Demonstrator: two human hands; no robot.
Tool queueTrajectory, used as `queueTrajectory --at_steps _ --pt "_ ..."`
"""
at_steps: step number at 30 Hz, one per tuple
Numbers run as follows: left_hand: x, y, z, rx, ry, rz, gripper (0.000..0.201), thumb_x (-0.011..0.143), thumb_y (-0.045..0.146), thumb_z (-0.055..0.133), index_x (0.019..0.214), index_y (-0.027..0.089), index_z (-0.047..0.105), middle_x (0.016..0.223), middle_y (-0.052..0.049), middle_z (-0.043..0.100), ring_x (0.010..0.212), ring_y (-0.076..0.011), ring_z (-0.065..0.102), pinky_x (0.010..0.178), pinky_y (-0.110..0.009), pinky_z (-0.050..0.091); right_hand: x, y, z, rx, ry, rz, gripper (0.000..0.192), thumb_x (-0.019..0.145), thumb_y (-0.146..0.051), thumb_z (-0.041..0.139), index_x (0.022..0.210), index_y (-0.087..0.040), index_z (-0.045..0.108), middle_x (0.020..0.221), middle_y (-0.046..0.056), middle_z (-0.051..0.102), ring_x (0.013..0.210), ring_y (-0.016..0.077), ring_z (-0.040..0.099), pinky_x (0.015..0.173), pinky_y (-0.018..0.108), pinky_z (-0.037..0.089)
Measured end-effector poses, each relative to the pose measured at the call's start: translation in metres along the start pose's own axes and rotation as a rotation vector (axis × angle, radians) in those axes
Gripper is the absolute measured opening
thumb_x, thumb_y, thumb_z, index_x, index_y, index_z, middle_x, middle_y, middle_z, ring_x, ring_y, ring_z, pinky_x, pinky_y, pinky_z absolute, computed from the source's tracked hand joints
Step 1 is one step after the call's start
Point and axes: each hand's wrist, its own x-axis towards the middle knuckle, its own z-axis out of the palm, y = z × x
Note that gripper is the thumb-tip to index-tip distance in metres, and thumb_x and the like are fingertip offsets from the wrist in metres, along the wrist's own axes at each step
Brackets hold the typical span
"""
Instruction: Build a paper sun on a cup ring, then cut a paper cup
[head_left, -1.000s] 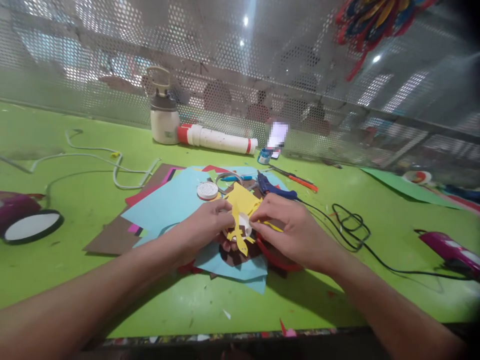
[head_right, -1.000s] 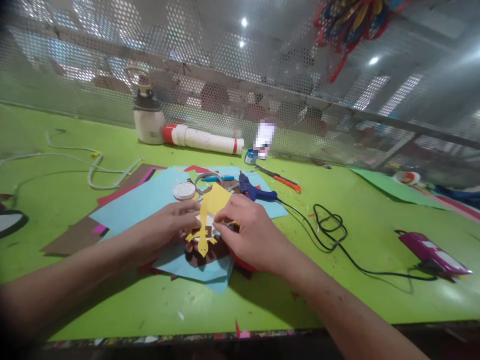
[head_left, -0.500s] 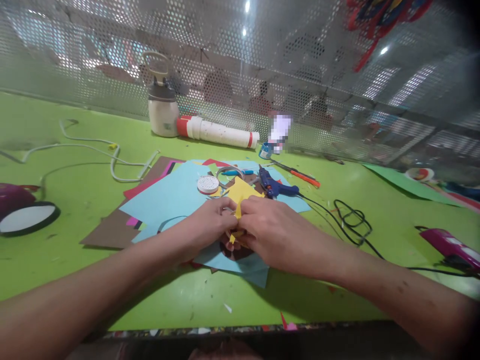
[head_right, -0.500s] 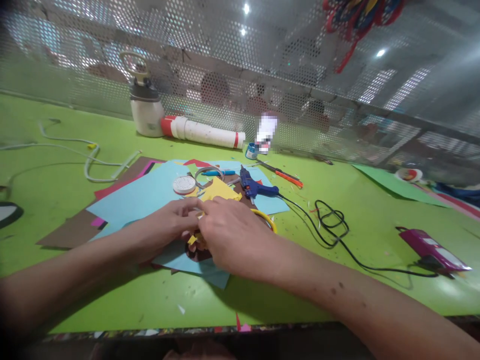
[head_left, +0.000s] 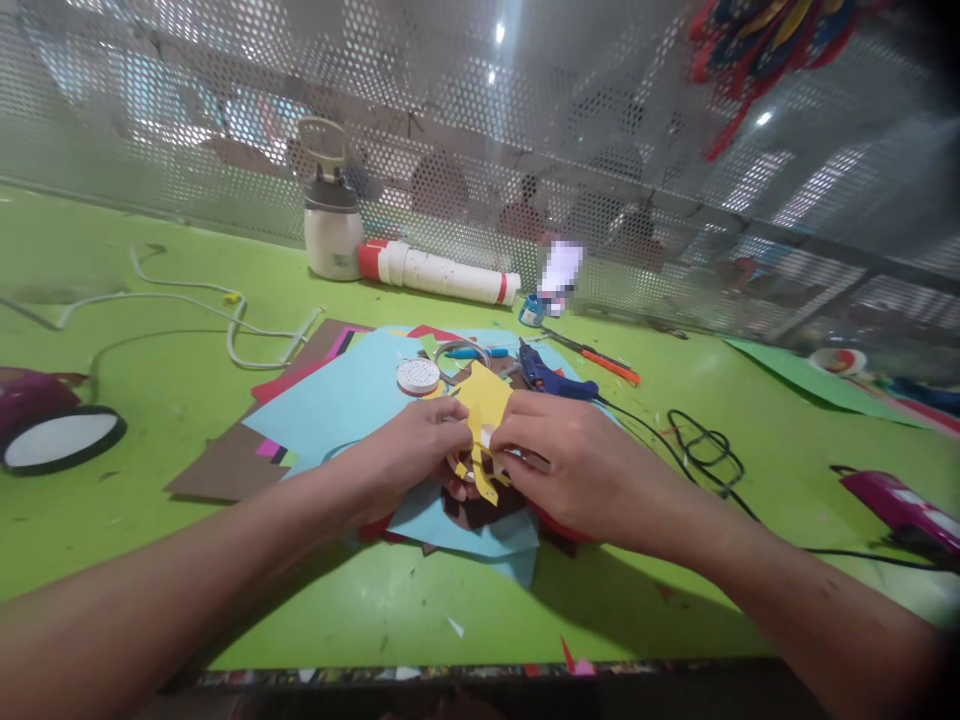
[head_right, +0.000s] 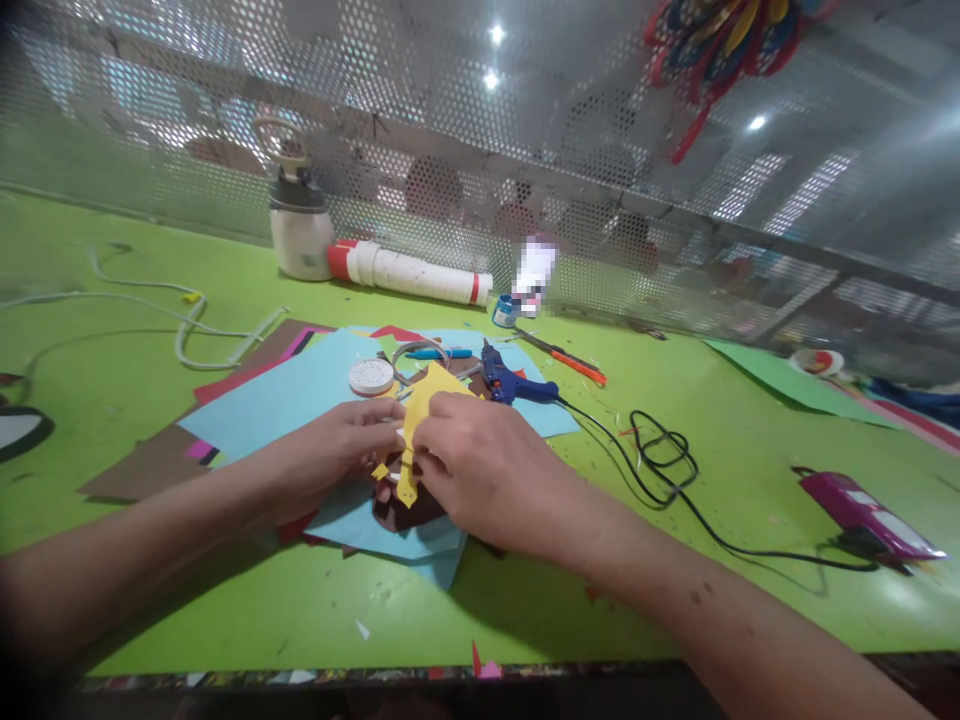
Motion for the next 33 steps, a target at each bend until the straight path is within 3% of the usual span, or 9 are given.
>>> queueTrajectory --at_steps 5,10,13,16,21,27,33 --pt "0.001 0.000 -0.001 -0.045 -0.015 0.027 0.004 0.077 0.015 0.052 0.075 0.015 0.055 0.062 -0.001 0.059 0.047 -0.0095 0.052 0.045 -0.022 0.044 -0.010 0.016 0.007 -0.183 0.189 -0.051 0.021 0.091 -0.010 0.048 0.081 -0.010 0.066 0.085 0.010 0.059 0.079 0.0199 0.052 0.067 0.031 0.040" --pt "0.001 0.000 -0.001 -0.080 0.047 0.032 0.007 0.077 0.017 0.054 0.071 0.016 0.051 0.062 0.001 0.053 0.051 -0.0110 0.052 0.044 -0.023 0.044 -0.014 0.020 0.017 -0.299 0.240 -0.167 0.028 0.092 -0.008 0.042 0.074 -0.011 0.063 0.079 0.011 0.057 0.076 0.0206 0.047 0.066 0.033 0.040" --pt "0.001 0.000 -0.002 -0.069 0.028 0.050 0.016 0.081 0.029 0.058 0.074 0.016 0.053 0.065 0.000 0.054 0.055 -0.0111 0.053 0.046 -0.023 0.044 -0.015 0.018 0.022 -0.326 0.254 -0.212 0.028 0.094 -0.010 0.042 0.076 -0.011 0.064 0.081 0.011 0.058 0.075 0.0209 0.044 0.068 0.034 0.040" --pt "0.002 -0.002 -0.002 -0.041 -0.001 0.013 0.017 0.077 0.029 0.064 0.081 0.017 0.053 0.067 0.000 0.059 0.054 -0.0113 0.055 0.047 -0.023 0.043 -0.015 0.016 0.025 -0.347 0.219 -0.236 0.026 0.094 -0.011 0.044 0.077 -0.011 0.064 0.081 0.011 0.058 0.075 0.0212 0.044 0.066 0.034 0.039" --pt "0.003 -0.005 -0.002 -0.030 0.040 -0.006 0.026 0.067 0.013 0.067 0.088 0.016 0.053 0.068 -0.001 0.063 0.052 -0.0113 0.056 0.050 -0.023 0.042 -0.014 0.017 0.026 -0.345 0.223 -0.242 0.025 0.093 -0.011 0.045 0.078 -0.012 0.064 0.079 0.010 0.056 0.075 0.0217 0.044 0.065 0.035 0.038" --pt "0.001 -0.003 -0.001 -0.061 0.061 -0.007 0.026 0.065 0.009 0.066 0.087 0.016 0.055 0.067 -0.001 0.063 0.056 -0.0114 0.057 0.053 -0.024 0.041 -0.014 0.015 0.023 -0.302 0.237 -0.216 0.027 0.094 -0.010 0.042 0.082 -0.010 0.067 0.079 0.011 0.057 0.075 0.0218 0.045 0.065 0.035 0.039" --pt "-0.001 0.002 0.000 -0.053 0.083 -0.003 0.029 0.064 0.010 0.070 0.088 0.017 0.055 0.072 -0.001 0.063 0.067 -0.0171 0.064 0.062 -0.028 0.048 -0.019 0.016 0.022 -0.128 0.268 -0.152 0.024 0.091 -0.008 0.045 0.086 -0.008 0.068 0.082 0.013 0.059 0.077 0.0223 0.050 0.066 0.035 0.042"
